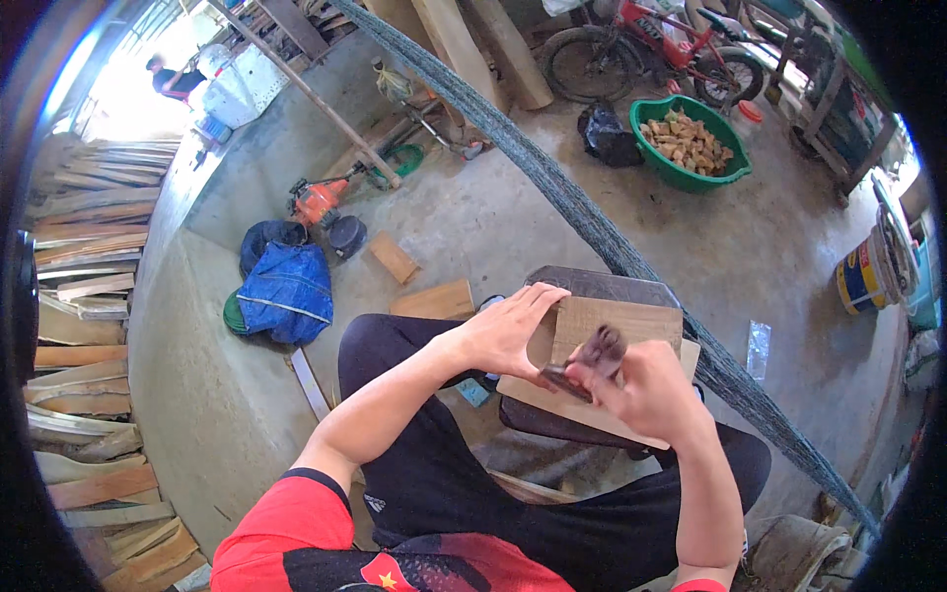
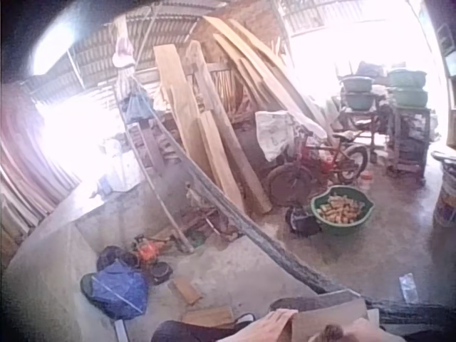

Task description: Wrapping a brush handle with a cloth strip and then using it to dust off a piece of wood.

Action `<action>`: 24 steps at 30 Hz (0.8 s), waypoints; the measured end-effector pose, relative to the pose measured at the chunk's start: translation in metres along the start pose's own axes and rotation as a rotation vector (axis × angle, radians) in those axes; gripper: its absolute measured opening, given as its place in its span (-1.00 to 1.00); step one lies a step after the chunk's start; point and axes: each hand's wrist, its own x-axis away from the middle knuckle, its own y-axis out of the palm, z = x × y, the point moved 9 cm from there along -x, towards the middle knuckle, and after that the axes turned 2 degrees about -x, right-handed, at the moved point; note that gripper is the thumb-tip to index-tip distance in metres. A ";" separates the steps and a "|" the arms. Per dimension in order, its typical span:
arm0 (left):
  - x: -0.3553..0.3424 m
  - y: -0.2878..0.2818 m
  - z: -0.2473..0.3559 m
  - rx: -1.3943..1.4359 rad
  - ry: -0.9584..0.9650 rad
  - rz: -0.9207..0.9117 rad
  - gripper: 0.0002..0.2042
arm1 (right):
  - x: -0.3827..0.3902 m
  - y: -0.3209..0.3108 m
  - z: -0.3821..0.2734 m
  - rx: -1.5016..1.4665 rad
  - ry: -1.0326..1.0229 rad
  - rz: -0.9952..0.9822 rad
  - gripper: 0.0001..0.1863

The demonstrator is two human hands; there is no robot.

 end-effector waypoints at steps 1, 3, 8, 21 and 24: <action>-0.001 -0.001 0.002 0.012 -0.011 -0.010 0.18 | 0.001 -0.009 0.018 -0.068 0.112 0.066 -0.80; -0.002 -0.001 0.003 0.024 -0.023 -0.018 0.18 | 0.000 -0.029 0.030 -0.098 0.124 0.224 -0.79; -0.001 0.000 0.001 0.009 -0.031 -0.041 0.17 | 0.001 -0.059 0.036 0.022 0.106 0.440 -0.81; 0.001 -0.001 0.000 -0.007 0.006 0.002 0.16 | 0.003 -0.013 0.000 0.033 0.040 0.014 -0.83; -0.001 -0.002 0.002 0.013 0.001 0.001 0.16 | 0.002 -0.029 0.028 -0.158 0.041 0.262 -0.84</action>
